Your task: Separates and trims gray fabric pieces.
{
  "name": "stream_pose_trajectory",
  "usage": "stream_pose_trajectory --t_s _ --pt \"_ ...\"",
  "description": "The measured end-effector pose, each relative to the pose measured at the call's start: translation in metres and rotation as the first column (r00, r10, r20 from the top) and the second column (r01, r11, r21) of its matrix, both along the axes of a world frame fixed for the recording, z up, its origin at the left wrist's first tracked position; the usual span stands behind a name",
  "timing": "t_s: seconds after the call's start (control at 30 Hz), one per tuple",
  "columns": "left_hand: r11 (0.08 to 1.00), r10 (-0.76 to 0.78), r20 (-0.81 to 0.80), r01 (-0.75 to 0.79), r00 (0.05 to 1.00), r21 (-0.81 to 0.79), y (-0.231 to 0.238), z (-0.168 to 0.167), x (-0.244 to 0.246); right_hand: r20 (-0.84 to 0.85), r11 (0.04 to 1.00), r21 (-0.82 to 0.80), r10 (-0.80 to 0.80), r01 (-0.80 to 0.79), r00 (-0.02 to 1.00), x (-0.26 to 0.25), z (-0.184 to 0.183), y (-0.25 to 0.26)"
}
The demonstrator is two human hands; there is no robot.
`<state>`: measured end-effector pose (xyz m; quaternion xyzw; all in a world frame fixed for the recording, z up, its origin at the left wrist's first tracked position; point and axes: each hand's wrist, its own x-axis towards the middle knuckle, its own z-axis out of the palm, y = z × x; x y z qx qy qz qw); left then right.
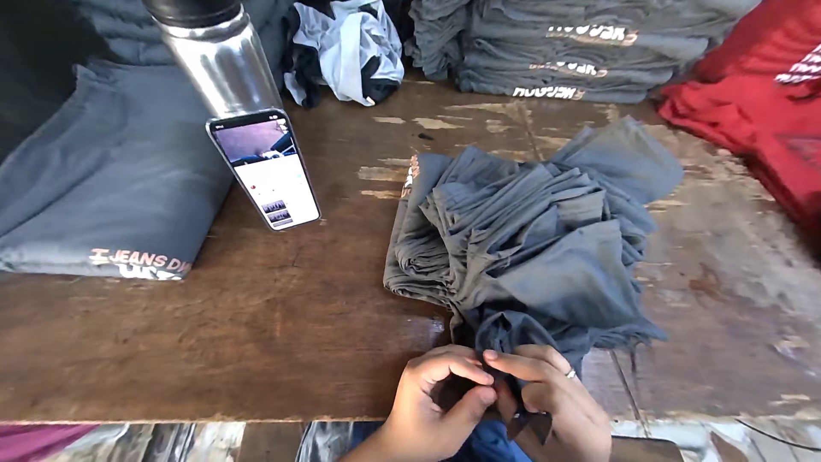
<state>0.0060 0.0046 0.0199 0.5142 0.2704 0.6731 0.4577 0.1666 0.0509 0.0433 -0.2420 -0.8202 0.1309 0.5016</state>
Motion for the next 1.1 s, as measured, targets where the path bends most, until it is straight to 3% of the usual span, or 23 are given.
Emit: stream_pose_trajectory --t_s 0.13,0.3,0.67,0.93,1.0,1.1 --pt "0.998 0.059 -0.024 -0.06 0.998 -0.012 0.0 0.0 0.005 -0.024 1.0 0.01 -0.012 0.012 1.0 0.002 0.001 -0.001" --pt "0.981 0.193 -0.172 -0.193 0.966 0.014 0.0 0.001 0.009 -0.081 0.998 -0.059 -0.007 0.002 0.997 0.002 0.002 -0.008" --pt "0.939 0.34 -0.311 -0.302 0.888 0.164 0.001 0.001 0.014 0.01 0.998 -0.054 0.035 -0.035 0.999 0.0 0.015 -0.023" --pt "0.953 0.299 -0.318 -0.265 0.9 0.145 0.0 0.001 0.011 -0.049 0.983 -0.099 0.152 -0.156 0.987 0.001 0.019 -0.029" --pt "0.971 0.241 -0.247 -0.23 0.939 0.07 0.0 0.001 0.009 -0.081 0.977 -0.172 0.112 -0.125 0.99 0.003 0.016 -0.029" --pt "0.987 0.14 -0.101 -0.147 0.985 -0.063 -0.001 0.004 0.003 0.032 0.947 -0.321 0.02 -0.008 0.999 0.009 0.01 -0.018"
